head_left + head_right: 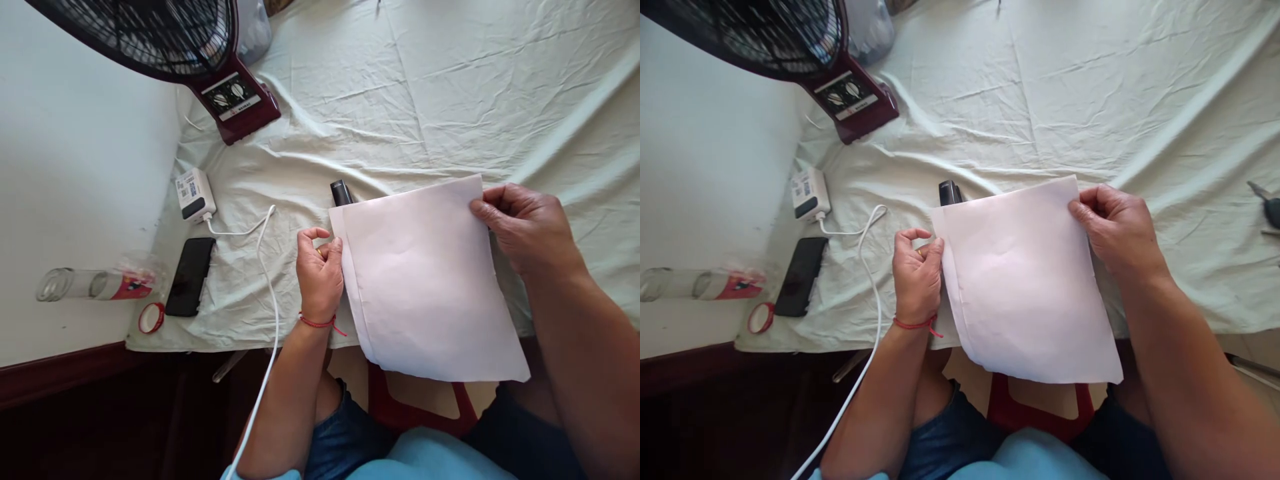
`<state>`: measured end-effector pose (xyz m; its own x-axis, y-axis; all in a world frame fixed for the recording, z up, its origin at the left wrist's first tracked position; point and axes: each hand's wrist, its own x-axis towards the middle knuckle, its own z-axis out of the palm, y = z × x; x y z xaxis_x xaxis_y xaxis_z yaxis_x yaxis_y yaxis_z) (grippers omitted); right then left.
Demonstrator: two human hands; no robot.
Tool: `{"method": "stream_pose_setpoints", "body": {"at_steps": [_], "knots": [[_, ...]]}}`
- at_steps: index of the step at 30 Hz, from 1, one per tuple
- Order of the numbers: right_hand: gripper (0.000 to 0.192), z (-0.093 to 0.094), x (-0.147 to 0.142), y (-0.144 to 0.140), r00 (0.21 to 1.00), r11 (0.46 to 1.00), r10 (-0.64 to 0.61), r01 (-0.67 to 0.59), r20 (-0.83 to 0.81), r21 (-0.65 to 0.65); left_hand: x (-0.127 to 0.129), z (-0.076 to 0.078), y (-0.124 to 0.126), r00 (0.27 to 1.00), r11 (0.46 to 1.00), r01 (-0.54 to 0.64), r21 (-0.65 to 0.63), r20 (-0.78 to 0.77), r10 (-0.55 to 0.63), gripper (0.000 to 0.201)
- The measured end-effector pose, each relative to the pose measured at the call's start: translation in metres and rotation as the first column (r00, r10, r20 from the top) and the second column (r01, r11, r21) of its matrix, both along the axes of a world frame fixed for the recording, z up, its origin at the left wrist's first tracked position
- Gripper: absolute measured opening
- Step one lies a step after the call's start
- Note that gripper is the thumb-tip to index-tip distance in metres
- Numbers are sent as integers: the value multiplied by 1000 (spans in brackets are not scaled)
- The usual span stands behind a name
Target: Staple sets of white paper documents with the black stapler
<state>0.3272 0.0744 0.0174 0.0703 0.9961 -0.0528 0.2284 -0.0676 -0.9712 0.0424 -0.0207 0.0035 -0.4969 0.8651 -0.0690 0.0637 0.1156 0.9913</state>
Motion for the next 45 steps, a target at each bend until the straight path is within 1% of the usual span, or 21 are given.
{"method": "stream_pose_setpoints", "body": {"at_steps": [2,6,9,12,15,20,26,28,32,34,37,40,43,45], "knots": [[14,0,-1,-1,1000,1000,-19,19,3,2,1,1,0,999,999,25,21,-24,-25,26],[12,-1,-3,-1,998,999,-46,45,30,27,1,1,0,998,998,54,12,-37,-53,20],[11,-1,-5,-1,997,996,-66,63,47,58,0,1,1,998,998,57,-3,-30,-57,21],[10,0,-7,-1,994,994,-100,97,37,56,0,1,0,997,997,72,-12,-3,-72,22],[10,1,-10,-1,993,992,-121,121,-1,42,-1,1,0,994,995,94,-17,62,-93,21],[13,-1,-13,0,988,993,-119,121,-102,16,-1,6,1,966,992,120,-26,233,-111,22],[13,-2,-14,1,988,995,-98,99,-123,3,0,11,2,946,994,107,-9,309,-99,25],[11,-2,-14,0,987,995,-88,95,-135,44,0,12,1,941,995,101,1,325,-95,25],[8,0,-15,-3,979,969,-50,96,-200,228,-1,14,1,936,996,89,5,340,-85,25],[8,1,-15,-4,980,962,-39,90,-196,258,-1,15,0,935,996,84,-1,347,-79,25],[6,2,-16,-4,985,974,-59,93,-165,205,-1,16,0,929,997,77,-9,363,-68,29],[10,3,-16,-3,977,979,-73,109,-201,173,-3,15,0,922,997,74,-11,381,-64,35],[16,2,-15,-2,963,983,-83,122,-255,139,-4,14,1,921,996,81,-28,385,-64,35],[16,1,-15,-1,967,990,-88,112,-241,90,-4,13,1,925,997,74,-38,376,-54,33]]}}
